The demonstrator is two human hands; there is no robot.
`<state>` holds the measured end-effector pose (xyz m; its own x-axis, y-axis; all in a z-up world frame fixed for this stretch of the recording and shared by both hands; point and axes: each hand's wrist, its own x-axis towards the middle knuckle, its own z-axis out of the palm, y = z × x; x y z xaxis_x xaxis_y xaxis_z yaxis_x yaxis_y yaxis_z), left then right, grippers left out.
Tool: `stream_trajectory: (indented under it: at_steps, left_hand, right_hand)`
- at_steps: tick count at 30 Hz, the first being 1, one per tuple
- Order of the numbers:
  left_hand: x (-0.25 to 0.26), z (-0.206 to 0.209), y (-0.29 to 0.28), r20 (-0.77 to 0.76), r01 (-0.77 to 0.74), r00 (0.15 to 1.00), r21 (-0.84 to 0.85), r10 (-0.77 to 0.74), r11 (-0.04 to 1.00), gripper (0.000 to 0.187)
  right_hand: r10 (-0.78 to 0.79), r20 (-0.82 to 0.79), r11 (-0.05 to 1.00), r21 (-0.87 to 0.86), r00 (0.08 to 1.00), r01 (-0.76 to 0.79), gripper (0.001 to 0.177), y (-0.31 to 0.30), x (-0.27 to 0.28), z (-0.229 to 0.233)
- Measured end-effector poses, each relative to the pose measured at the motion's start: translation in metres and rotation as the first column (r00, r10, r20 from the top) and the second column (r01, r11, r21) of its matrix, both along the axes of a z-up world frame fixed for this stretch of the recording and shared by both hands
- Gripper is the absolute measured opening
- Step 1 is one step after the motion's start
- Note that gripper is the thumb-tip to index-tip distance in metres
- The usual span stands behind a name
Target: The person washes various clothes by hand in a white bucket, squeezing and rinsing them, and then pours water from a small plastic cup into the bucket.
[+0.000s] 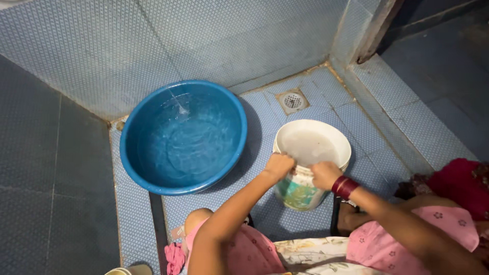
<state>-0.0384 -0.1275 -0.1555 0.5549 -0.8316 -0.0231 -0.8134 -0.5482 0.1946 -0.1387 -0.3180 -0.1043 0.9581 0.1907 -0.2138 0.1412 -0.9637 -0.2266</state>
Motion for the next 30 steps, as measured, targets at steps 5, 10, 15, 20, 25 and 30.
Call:
stream_trajectory:
  at_steps: [5, 10, 15, 20, 25, 30]
  left_hand:
    - [0.007, 0.001, -0.016, 0.052, -0.198, 0.976, -0.183, 0.21, 0.963, 0.046]
    - [0.013, 0.013, -0.019, -0.011, -0.286, 0.958, -0.133, 0.287, 0.949, 0.084]
    - [0.004, 0.029, -0.016, -0.225, -0.352, 0.922, -0.152, 0.315, 0.923, 0.104]
    - [-0.003, 0.024, -0.025, -0.302, -0.425, 0.886, -0.233, 0.351, 0.874, 0.117]
    - [-0.007, 0.048, -0.017, -0.008, -0.489, 0.872, -0.089, 0.49, 0.868, 0.098]
    - [-0.005, 0.097, 0.02, -0.119, -0.537, 0.84, -0.047, 0.529, 0.842, 0.083]
  right_hand:
    - [-0.068, -0.017, 0.997, 0.035, 0.998, 0.069, 0.043, -0.03, 0.047, 0.005]
    - [-0.034, 0.056, 0.999, 0.035, 0.998, 0.032, 0.044, -0.067, 0.084, 0.004]
    - [0.0, 0.01, 0.999, -0.039, 1.0, 0.0, 0.038, -0.056, 0.087, 0.015]
    - [0.011, 0.003, 0.996, -0.084, 1.0, -0.011, 0.04, -0.038, 0.088, 0.024]
    - [0.04, 0.027, 0.996, -0.08, 0.999, -0.038, 0.049, -0.029, 0.093, 0.017]
    - [0.013, 0.028, 0.994, -0.108, 1.0, -0.01, 0.043, -0.036, 0.11, 0.007]
